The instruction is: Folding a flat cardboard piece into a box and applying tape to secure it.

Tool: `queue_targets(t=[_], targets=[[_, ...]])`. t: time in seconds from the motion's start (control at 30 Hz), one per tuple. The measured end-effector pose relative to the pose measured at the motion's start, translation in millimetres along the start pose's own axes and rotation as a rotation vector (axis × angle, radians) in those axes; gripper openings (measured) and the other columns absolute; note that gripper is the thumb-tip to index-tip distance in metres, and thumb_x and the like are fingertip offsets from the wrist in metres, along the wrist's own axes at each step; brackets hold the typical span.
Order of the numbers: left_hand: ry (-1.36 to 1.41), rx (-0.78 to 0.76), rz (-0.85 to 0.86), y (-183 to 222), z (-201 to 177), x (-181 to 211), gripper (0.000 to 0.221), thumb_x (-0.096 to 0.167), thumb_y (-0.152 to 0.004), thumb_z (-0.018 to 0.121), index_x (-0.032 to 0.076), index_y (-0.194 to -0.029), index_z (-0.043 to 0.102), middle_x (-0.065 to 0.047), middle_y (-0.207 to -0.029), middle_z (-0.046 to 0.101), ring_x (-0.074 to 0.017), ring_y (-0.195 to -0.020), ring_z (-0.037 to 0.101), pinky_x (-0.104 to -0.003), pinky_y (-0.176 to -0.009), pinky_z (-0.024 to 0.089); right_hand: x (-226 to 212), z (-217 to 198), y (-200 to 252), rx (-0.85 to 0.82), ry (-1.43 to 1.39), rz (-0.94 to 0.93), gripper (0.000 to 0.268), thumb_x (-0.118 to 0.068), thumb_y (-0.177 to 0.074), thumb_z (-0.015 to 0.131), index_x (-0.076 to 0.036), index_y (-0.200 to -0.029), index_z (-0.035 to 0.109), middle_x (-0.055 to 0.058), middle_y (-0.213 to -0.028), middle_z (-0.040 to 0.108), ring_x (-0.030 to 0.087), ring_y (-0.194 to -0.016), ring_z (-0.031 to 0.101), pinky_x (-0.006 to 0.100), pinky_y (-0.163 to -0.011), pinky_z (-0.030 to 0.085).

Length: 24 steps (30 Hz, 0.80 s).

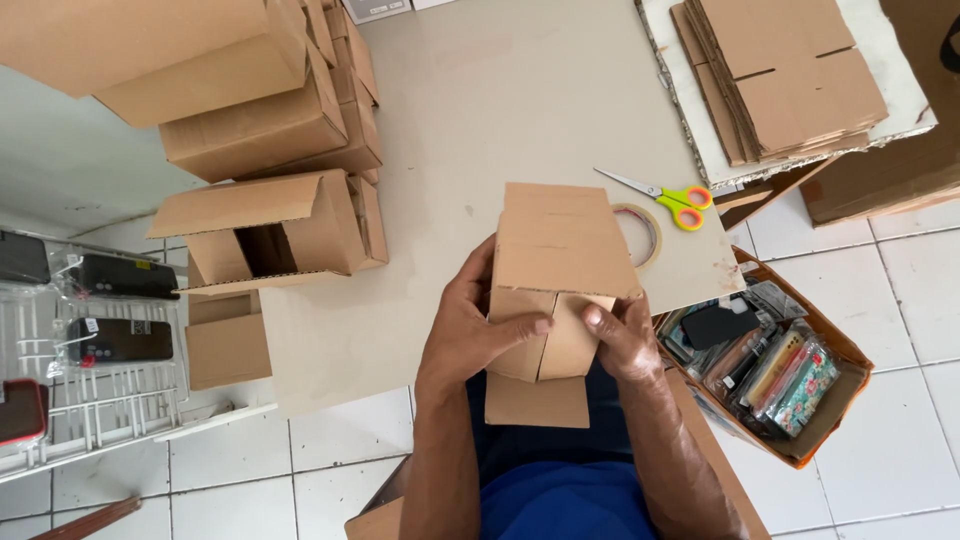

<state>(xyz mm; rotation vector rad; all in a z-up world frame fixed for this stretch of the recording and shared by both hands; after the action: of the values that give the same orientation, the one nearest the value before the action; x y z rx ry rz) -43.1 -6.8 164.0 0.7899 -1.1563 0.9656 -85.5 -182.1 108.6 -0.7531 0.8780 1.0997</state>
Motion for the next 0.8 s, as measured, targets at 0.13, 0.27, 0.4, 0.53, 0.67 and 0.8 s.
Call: queue_targets(t=[0.13, 0.27, 0.4, 0.53, 0.67, 0.8], targets=[[0.031, 0.080, -0.027, 0.1, -6.0, 0.9, 0.098, 0.018, -0.058, 0.100, 0.002, -0.144, 0.055, -0.019, -0.123, 0.069, -0.0305, -0.116, 0.061, -0.052, -0.101, 0.050, 13.3, -4.7, 0.9, -0.028, -0.013, 0.007, 0.040, -0.017, -0.080, 0.078, 0.007, -0.110, 0.067, 0.018, -0.085, 0.075, 0.027, -0.076, 0.077, 0.041, -0.065, 0.065], [-0.003, 0.132, -0.012, 1.7, -10.2, 9.3, 0.093, 0.017, -0.058, 0.100, 0.002, -0.139, 0.056, -0.019, -0.119, 0.069, -0.0316, -0.112, 0.061, -0.052, -0.098, 0.050, -2.9, 10.0, -7.9, -0.059, -0.020, -0.052, 0.042, -0.012, -0.084, 0.074, 0.010, -0.117, 0.062, 0.023, -0.091, 0.074, 0.033, -0.080, 0.076, 0.049, -0.070, 0.066], [-0.053, 0.132, 0.036, 3.9, -12.1, 11.7, 0.095, 0.016, -0.056, 0.100, 0.004, -0.139, 0.055, -0.019, -0.119, 0.067, -0.0317, -0.114, 0.058, -0.052, -0.100, 0.046, -14.1, 17.0, -5.3, -0.108, -0.039, -0.093, 0.036, -0.010, -0.088, 0.072, 0.005, -0.120, 0.066, 0.019, -0.096, 0.076, 0.030, -0.089, 0.076, 0.045, -0.078, 0.064], [-0.006, 0.088, 0.084, 7.6, -6.1, 24.0, 0.101, 0.020, -0.061, 0.098, 0.003, -0.147, 0.047, -0.022, -0.131, 0.061, -0.0342, -0.125, 0.052, -0.055, -0.106, 0.042, 5.4, -12.6, 1.5, -0.134, 0.062, -0.117, 0.057, -0.024, -0.086, 0.078, 0.006, -0.130, 0.059, 0.017, -0.113, 0.072, 0.028, -0.111, 0.068, 0.047, -0.092, 0.060], [-0.017, 0.039, 0.150, 6.3, -0.3, 32.5, 0.114, 0.029, -0.061, 0.097, 0.006, -0.155, 0.037, -0.021, -0.143, 0.055, -0.0358, -0.137, 0.047, -0.057, -0.114, 0.036, 34.6, -22.4, 22.1, -0.313, 0.457, -0.090, 0.090, -0.042, -0.058, 0.100, 0.005, -0.125, 0.063, 0.023, -0.109, 0.073, 0.037, -0.108, 0.067, 0.057, -0.094, 0.056], [-0.049, 0.098, 0.160, 8.8, -13.9, 24.2, 0.102, 0.028, -0.063, 0.099, 0.007, -0.148, 0.048, -0.015, -0.136, 0.062, -0.0289, -0.131, 0.053, -0.050, -0.111, 0.041, -20.6, 20.9, 15.9, -0.410, 0.548, -0.207, 0.049, -0.017, -0.070, 0.094, 0.001, -0.112, 0.075, 0.019, -0.099, 0.078, 0.032, -0.099, 0.075, 0.048, -0.079, 0.061]])
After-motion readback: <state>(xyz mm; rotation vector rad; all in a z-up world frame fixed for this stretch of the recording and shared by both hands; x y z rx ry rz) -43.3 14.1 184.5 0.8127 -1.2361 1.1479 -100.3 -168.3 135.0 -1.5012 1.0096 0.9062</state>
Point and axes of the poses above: each hand's wrist, its own y-axis away from the middle knuckle, its own z-axis out of the palm, x = y × z, the point moved 9 cm from there along -y, towards the middle knuckle
